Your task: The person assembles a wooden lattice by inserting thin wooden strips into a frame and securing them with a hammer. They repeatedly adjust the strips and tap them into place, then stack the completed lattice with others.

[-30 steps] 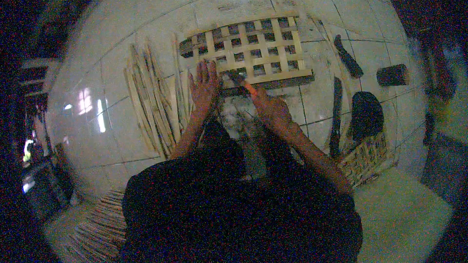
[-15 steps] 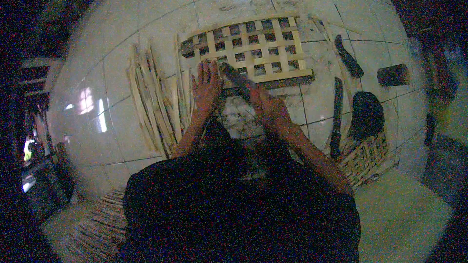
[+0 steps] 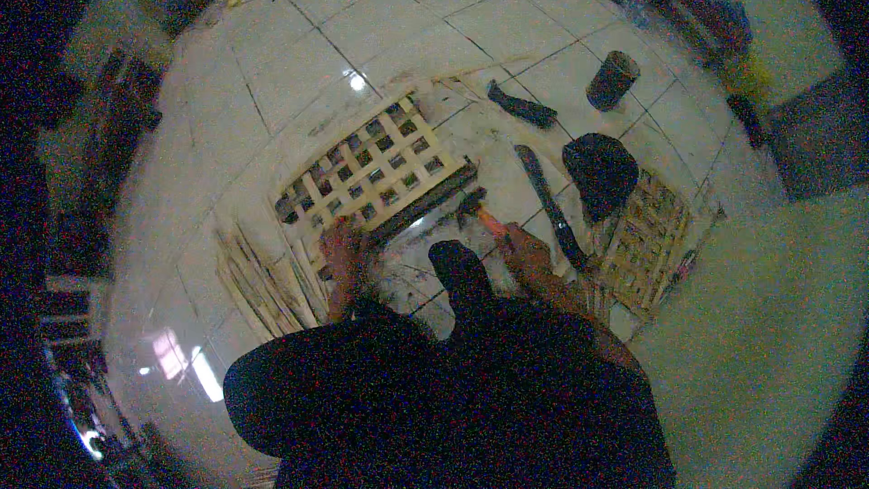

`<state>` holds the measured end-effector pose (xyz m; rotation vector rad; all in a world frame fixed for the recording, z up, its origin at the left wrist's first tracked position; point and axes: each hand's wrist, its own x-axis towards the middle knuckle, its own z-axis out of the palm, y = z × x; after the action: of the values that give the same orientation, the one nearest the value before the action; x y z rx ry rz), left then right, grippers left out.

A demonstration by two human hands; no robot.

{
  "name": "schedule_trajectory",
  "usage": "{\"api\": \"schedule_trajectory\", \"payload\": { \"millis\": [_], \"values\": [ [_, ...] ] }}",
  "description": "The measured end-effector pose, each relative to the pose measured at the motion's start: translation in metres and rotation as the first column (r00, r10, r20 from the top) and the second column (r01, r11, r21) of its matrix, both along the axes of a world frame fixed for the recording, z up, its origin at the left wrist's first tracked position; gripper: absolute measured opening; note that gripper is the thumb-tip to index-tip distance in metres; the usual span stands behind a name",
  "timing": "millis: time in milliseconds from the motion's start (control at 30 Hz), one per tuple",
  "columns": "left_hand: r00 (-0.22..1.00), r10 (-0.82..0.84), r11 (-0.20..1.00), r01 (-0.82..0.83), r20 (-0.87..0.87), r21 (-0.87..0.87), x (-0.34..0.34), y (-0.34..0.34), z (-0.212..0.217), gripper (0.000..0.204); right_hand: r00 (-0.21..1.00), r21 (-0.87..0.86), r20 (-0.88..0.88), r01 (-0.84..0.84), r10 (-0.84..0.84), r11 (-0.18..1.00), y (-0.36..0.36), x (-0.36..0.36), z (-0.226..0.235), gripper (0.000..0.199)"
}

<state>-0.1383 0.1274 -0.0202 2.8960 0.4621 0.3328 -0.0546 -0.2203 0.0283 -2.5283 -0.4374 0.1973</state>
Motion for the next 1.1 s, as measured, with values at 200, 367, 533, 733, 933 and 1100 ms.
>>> {"api": "schedule_trajectory", "payload": {
  "millis": [200,367,533,733,933,1100],
  "values": [
    [0.945,-0.288,0.957,0.279,0.156,0.079,0.028,-0.016,-0.008,0.055,0.995,-0.142,-0.073,0.063,-0.074,0.988,-0.055,-0.009,-0.015,0.033],
    [0.957,-0.265,0.956,0.245,0.118,0.162,0.037,-0.024,-0.004,0.058,0.906,-0.301,0.376,0.316,-0.193,0.899,-0.085,0.005,-0.017,0.042],
    [0.934,-0.323,0.936,0.29,0.155,0.201,0.049,-0.031,-0.005,0.056,0.973,-0.225,-0.094,0.184,-0.209,0.957,-0.121,0.019,-0.036,0.049],
    [0.956,-0.243,0.954,0.205,0.166,0.219,0.048,-0.034,-0.008,0.05,0.964,-0.306,-0.208,0.096,-0.165,0.947,-0.087,-0.016,0.014,0.036],
    [0.968,-0.212,0.969,0.191,0.131,0.155,0.05,-0.043,0.004,0.045,0.949,-0.23,-0.306,0.007,-0.079,0.973,-0.056,-0.039,0.017,0.047],
    [0.95,-0.224,0.963,0.182,0.216,0.198,0.05,-0.034,0.003,0.039,0.917,-0.319,-0.378,-0.003,-0.125,0.948,-0.028,-0.037,0.009,0.048]
  ]
}}
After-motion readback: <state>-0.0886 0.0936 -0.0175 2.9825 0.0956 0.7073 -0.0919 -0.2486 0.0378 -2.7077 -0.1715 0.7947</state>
